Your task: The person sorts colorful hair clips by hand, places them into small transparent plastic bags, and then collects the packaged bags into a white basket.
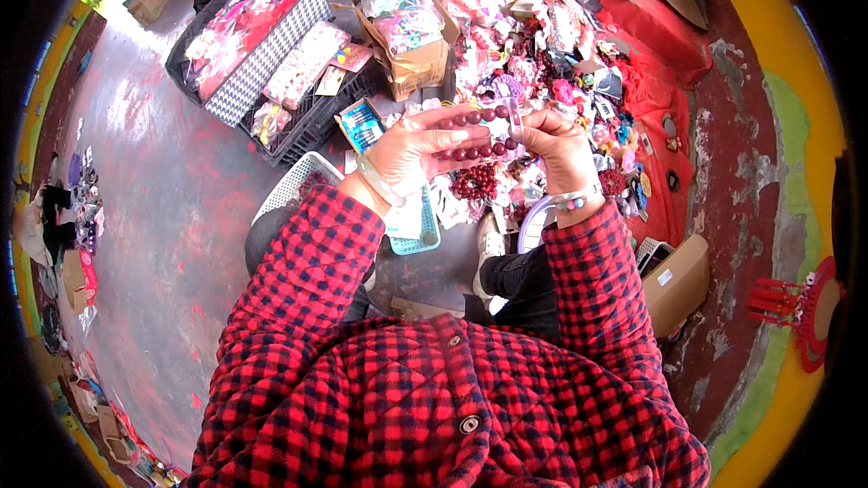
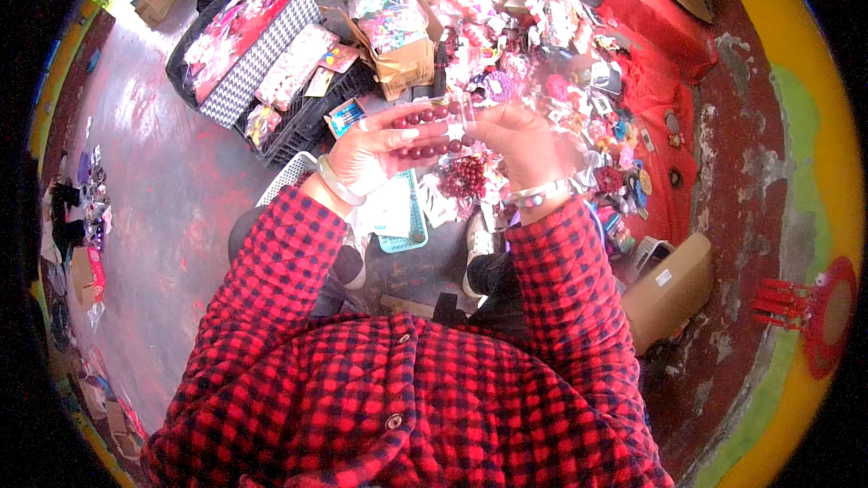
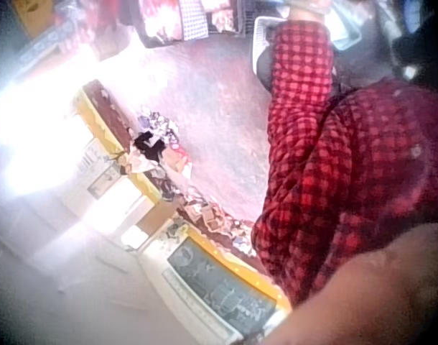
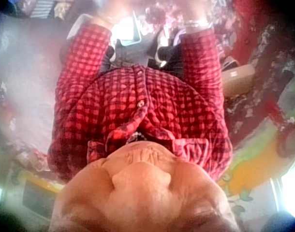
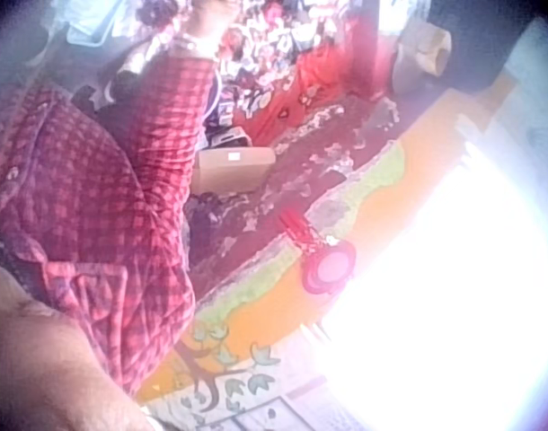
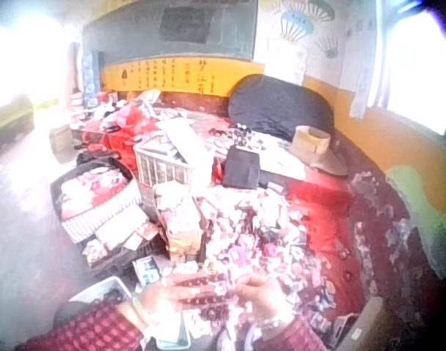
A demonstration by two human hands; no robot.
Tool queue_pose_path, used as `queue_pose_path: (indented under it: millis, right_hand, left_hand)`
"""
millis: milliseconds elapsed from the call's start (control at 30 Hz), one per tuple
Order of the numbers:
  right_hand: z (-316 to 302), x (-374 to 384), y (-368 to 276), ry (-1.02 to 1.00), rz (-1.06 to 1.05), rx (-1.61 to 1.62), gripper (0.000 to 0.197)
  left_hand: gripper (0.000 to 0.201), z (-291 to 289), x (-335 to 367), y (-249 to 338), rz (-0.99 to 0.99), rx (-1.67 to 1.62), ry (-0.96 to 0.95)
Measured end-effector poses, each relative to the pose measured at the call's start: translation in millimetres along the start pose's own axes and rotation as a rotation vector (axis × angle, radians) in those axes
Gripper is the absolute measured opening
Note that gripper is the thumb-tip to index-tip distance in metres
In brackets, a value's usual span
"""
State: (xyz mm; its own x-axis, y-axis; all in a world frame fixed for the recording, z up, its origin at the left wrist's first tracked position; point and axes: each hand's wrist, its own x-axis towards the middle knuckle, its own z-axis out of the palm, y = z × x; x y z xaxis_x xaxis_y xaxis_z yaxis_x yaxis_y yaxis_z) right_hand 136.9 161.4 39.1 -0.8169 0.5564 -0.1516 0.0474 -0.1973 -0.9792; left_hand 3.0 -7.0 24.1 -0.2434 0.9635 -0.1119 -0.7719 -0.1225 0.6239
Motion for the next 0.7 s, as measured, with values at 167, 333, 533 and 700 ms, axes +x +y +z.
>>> queue_pose_path:
  millis: [167,333,533,700]
  right_hand:
    - [7.1,-3.2,-9.1,0.012,-0.043,0.002,0.011]
    - [4.9,-3.8,-11.5,-0.043,0.046,0.149,0.011]
    - [3.1,-4.1,-9.2,0.029,-0.077,-0.051,0.013]
    - [5.0,-6.2,-14.3,0.061,-0.149,-0.267,0.021]
  left_hand:
    - [0.043,-4.5,2.4,-0.9,0.026,0.005,0.021]
    - [0.041,-7.9,2.7,-0.4,0.055,-0.015,0.012]
    - [0.041,-5.9,2.1,0.1,0.066,0.067,0.047]
    - [0.042,-6.3,4.0,1.7,0.079,0.082,0.054]
